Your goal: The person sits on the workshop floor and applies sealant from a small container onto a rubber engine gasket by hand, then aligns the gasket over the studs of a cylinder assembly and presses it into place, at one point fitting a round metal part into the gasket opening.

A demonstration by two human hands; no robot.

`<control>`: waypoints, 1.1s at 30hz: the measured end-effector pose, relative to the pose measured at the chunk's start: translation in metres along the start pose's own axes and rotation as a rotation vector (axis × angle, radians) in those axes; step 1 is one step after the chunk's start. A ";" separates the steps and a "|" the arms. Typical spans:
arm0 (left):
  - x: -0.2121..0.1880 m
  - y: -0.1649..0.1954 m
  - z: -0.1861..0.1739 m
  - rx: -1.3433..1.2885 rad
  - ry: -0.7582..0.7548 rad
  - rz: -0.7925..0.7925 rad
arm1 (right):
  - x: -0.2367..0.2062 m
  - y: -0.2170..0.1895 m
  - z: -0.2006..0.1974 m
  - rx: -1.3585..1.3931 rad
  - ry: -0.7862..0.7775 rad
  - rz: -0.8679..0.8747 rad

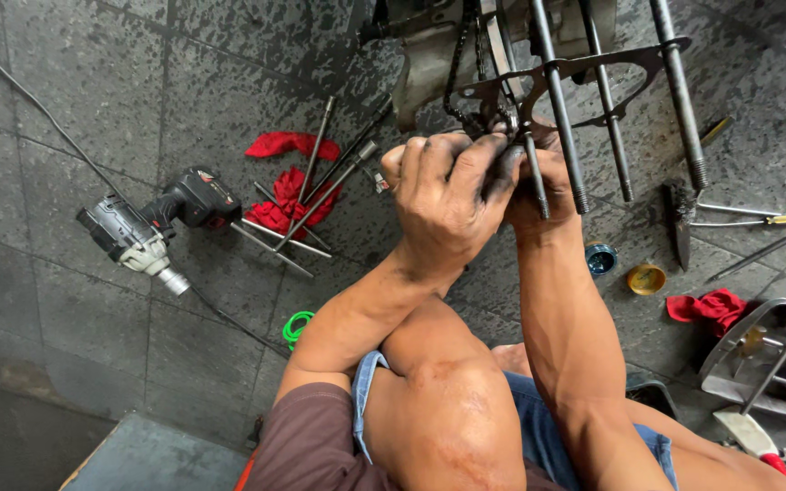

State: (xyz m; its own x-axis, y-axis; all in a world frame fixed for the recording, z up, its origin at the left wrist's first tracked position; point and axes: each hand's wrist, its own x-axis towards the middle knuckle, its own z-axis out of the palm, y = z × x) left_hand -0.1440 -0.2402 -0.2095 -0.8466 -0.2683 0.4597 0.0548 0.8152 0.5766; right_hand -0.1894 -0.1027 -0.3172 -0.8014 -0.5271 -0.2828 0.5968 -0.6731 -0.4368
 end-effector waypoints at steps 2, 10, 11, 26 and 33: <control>0.000 0.001 0.001 -0.005 0.008 -0.009 | -0.002 0.000 0.002 -0.014 0.017 -0.009; 0.004 0.009 -0.003 -0.147 0.044 -0.047 | -0.014 -0.012 0.018 -0.317 0.143 -0.187; 0.004 0.012 -0.005 -0.160 0.038 -0.041 | -0.016 -0.012 0.020 -0.319 0.138 -0.187; -0.009 0.036 -0.016 -0.718 0.050 -0.312 | -0.035 0.012 0.019 -0.635 0.279 -0.262; -0.017 0.031 -0.020 -0.589 -0.070 -0.211 | -0.034 -0.003 0.022 -0.706 0.350 -0.225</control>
State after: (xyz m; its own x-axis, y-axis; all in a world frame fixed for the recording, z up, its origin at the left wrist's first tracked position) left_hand -0.1171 -0.2204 -0.1853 -0.9024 -0.3421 0.2620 0.1485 0.3237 0.9344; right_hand -0.1632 -0.0946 -0.2877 -0.9349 -0.1474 -0.3229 0.3476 -0.1969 -0.9167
